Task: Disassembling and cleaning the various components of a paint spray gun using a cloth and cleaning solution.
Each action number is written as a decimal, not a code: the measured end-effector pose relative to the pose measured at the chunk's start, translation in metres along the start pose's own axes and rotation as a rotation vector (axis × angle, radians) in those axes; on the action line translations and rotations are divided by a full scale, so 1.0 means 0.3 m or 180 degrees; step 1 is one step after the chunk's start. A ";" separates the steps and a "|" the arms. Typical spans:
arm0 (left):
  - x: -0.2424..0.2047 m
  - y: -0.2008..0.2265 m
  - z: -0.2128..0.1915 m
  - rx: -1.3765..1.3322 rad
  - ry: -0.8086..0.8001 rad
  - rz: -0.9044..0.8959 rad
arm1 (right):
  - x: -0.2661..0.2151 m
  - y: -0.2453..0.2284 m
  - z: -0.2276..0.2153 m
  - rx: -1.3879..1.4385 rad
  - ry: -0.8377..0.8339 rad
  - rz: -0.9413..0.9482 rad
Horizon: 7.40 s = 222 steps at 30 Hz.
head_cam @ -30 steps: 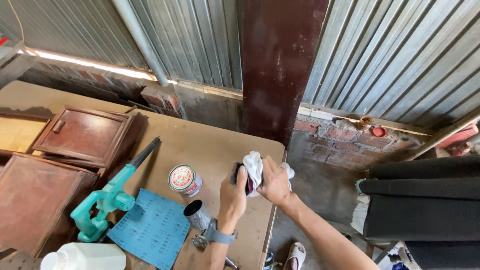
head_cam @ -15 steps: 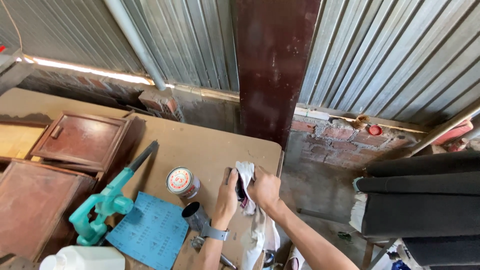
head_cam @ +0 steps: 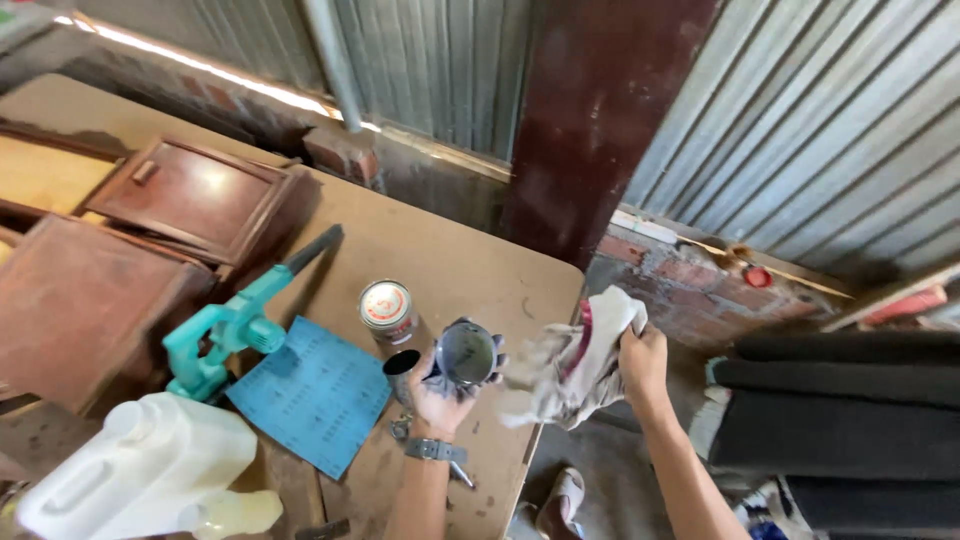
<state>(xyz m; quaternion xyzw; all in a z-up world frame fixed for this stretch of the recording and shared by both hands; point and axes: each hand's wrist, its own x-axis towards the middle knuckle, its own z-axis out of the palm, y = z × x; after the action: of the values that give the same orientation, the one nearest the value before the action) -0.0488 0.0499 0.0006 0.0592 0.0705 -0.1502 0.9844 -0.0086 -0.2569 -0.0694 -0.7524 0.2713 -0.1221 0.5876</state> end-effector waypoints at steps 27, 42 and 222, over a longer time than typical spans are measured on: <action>-0.255 -0.708 0.159 0.1806 0.1052 -0.0204 | -0.737 -0.271 -0.397 -0.0140 -0.0198 -0.2238; -0.485 -0.719 -0.026 0.1700 0.0850 -0.1367 | -0.729 -0.161 -0.505 0.1191 -0.0336 -0.0380; 0.110 -0.046 0.314 0.6254 -0.2297 0.1500 | -0.460 0.076 0.037 -0.2013 -0.1321 -0.0475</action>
<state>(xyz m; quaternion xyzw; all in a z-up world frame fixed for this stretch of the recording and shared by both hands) -0.0103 0.0144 0.0869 0.7894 -0.3894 0.0439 0.4725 -0.1227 -0.1752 -0.0755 -0.9229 0.1153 0.0801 0.3585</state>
